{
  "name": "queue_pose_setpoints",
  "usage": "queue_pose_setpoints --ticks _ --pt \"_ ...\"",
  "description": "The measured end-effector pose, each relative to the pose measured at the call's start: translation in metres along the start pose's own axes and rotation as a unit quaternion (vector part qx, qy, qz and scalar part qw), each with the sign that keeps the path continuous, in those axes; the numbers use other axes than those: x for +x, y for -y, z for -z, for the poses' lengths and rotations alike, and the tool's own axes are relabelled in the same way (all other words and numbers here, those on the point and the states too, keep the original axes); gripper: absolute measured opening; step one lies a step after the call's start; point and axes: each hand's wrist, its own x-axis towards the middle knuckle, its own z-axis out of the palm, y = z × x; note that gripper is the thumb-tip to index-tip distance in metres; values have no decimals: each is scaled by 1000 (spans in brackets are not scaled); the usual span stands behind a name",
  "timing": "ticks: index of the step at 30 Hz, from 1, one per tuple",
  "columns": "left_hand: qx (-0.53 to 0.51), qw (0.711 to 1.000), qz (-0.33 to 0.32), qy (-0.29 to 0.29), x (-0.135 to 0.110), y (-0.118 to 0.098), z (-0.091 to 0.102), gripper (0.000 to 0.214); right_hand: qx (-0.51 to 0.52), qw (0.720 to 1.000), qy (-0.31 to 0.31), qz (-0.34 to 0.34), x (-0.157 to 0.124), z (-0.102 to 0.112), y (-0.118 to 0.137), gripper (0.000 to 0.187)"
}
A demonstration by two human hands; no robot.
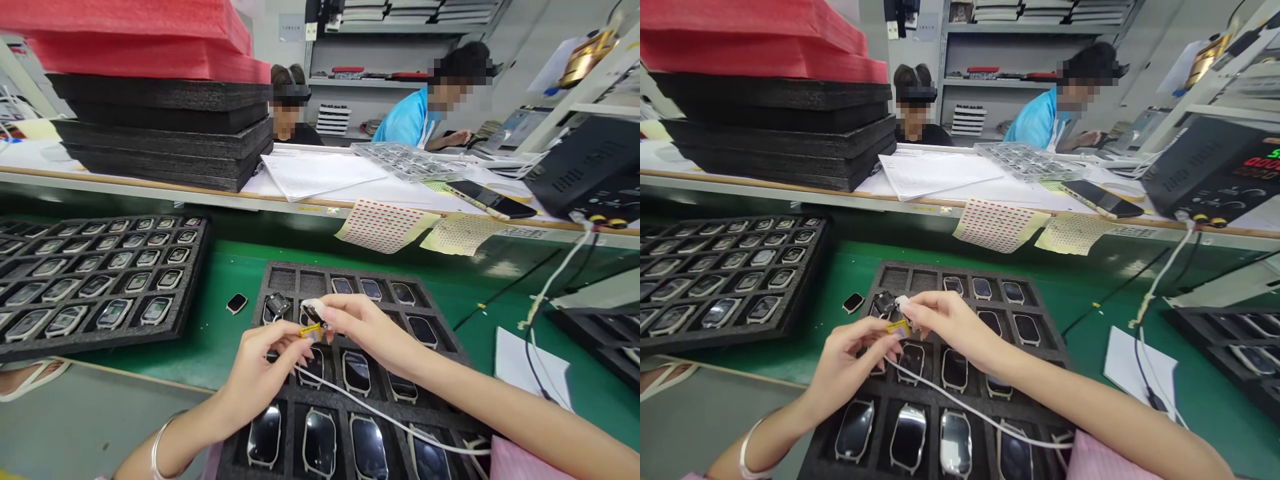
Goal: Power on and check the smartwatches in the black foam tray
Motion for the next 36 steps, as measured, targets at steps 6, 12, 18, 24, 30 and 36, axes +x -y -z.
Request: queue_pose_setpoints --ticks 6,12,18,24,30,36 --pt "83 989 -116 -25 -7 -6 7 14 120 988 96 -26 -8 -3 -17 32" --pt "35 996 -77 -14 -20 -6 6 7 133 981 140 6 -15 -8 -25 42" --pt "-67 997 -7 -33 -26 0 9 40 110 974 186 64 -26 -17 -26 58" --pt "-115 992 28 38 -30 3 9 51 25 979 163 123 -37 -29 -21 64" --pt "-151 979 89 104 -37 4 5 63 -46 966 153 202 -39 -33 -18 63" --pt "-131 983 77 101 -27 -3 1 60 134 972 162 107 -32 -32 -35 60"
